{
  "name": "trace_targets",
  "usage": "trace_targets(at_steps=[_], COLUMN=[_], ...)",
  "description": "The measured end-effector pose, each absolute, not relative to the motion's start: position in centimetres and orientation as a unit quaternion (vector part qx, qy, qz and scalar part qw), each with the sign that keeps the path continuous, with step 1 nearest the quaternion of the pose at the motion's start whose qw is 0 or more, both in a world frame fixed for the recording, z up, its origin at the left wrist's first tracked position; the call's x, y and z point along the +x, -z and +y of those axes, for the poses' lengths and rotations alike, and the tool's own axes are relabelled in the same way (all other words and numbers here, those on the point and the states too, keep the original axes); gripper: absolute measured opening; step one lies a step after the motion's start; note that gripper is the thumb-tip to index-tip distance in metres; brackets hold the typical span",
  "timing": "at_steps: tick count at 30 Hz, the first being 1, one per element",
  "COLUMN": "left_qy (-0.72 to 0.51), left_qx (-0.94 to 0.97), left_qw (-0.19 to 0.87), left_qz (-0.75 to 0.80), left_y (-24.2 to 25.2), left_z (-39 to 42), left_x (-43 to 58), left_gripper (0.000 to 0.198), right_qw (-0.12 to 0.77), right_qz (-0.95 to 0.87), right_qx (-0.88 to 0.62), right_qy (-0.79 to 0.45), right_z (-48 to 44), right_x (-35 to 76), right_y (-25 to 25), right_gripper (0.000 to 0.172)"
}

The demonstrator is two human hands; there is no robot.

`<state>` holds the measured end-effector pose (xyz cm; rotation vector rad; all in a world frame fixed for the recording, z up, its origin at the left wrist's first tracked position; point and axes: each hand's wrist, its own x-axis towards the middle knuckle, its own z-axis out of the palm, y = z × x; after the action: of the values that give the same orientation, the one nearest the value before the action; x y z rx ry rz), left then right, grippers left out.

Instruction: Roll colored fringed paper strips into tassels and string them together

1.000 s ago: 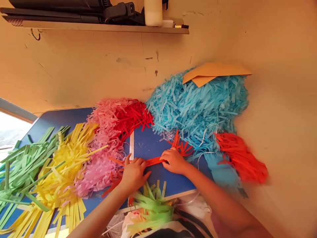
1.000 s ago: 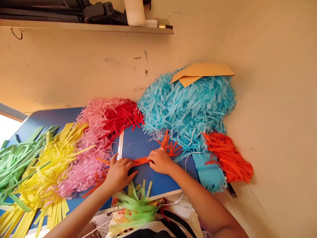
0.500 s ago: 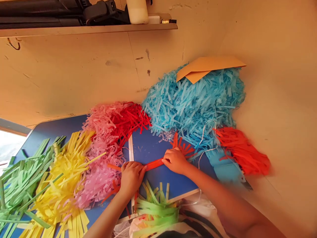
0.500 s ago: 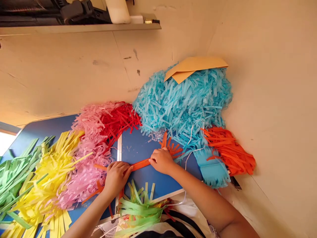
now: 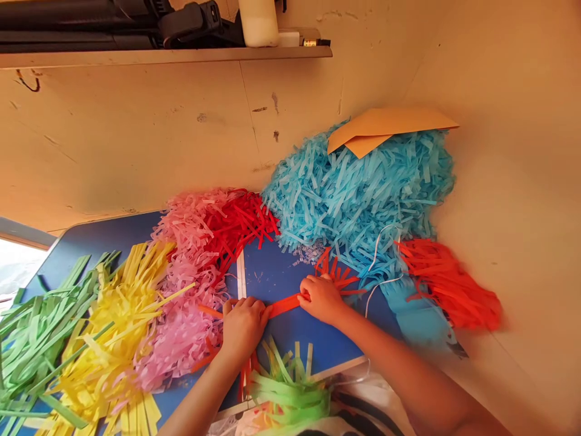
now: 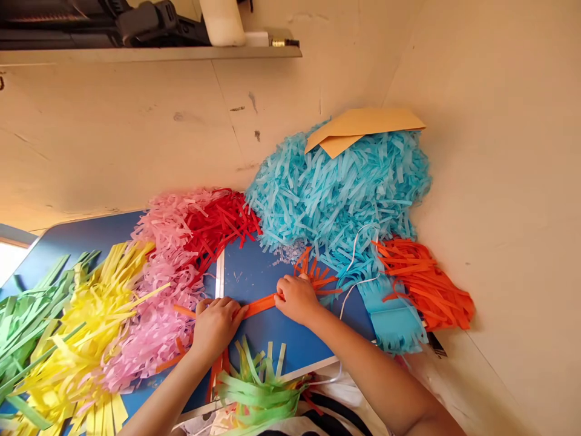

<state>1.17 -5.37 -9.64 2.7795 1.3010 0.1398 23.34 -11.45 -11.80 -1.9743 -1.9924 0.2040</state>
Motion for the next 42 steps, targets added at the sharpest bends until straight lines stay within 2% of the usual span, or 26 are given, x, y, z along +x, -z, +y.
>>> trace_targets(at_steps=[2, 5, 8, 10, 15, 18, 23, 25, 32, 42], left_qy=[-0.069, -0.068, -0.056, -0.065, -0.086, -0.099, -0.103, -0.108, -0.144, -0.102], left_qx=[0.922, 0.96, 0.969, 0.966, 0.957, 0.952, 0.95, 0.95, 0.898, 0.889], left_qw=[0.016, 0.0, 0.009, 0.016, 0.006, -0.011, -0.011, 0.008, 0.166, 0.149], left_qz=[0.381, 0.273, 0.242, 0.249, 0.278, 0.29, 0.295, 0.292, 0.38, 0.42], left_y=[9.4, 9.0, 8.6, 8.4, 8.9, 9.3, 9.7, 9.9, 10.7, 10.3], left_z=[-5.5, -5.5, -5.6, -5.7, -6.0, -6.0, -6.3, -6.4, -5.7, -5.0], left_x=[1.1, 1.2, 1.5, 1.8, 2.6, 2.7, 1.7, 0.9, -0.5, 0.9], left_gripper=[0.019, 0.022, 0.021, 0.016, 0.014, 0.022, 0.026, 0.027, 0.026, 0.024], right_qw=[0.167, 0.148, 0.114, 0.105, 0.112, 0.114, 0.117, 0.121, 0.138, 0.111], right_qz=[-0.717, -0.8, -0.851, -0.852, -0.83, -0.823, -0.825, -0.816, -0.77, -0.73], right_qx=[-0.675, -0.58, -0.513, -0.513, -0.545, -0.557, -0.552, -0.564, -0.614, -0.661], right_qy=[-0.052, -0.031, -0.02, -0.022, -0.03, -0.02, -0.021, -0.036, -0.109, -0.134], right_z=[-11.8, -12.3, -12.2, -11.6, -10.2, -10.6, -12.2, -12.8, -12.6, -10.6], right_x=[23.2, 22.8, 22.4, 22.4, 22.3, 21.7, 22.5, 23.7, 26.2, 25.6], right_y=[11.1, 10.4, 10.4, 10.7, 10.6, 10.1, 10.5, 10.9, 11.0, 11.0], right_gripper=[0.004, 0.009, 0.016, 0.021, 0.018, 0.012, 0.017, 0.021, 0.015, 0.022])
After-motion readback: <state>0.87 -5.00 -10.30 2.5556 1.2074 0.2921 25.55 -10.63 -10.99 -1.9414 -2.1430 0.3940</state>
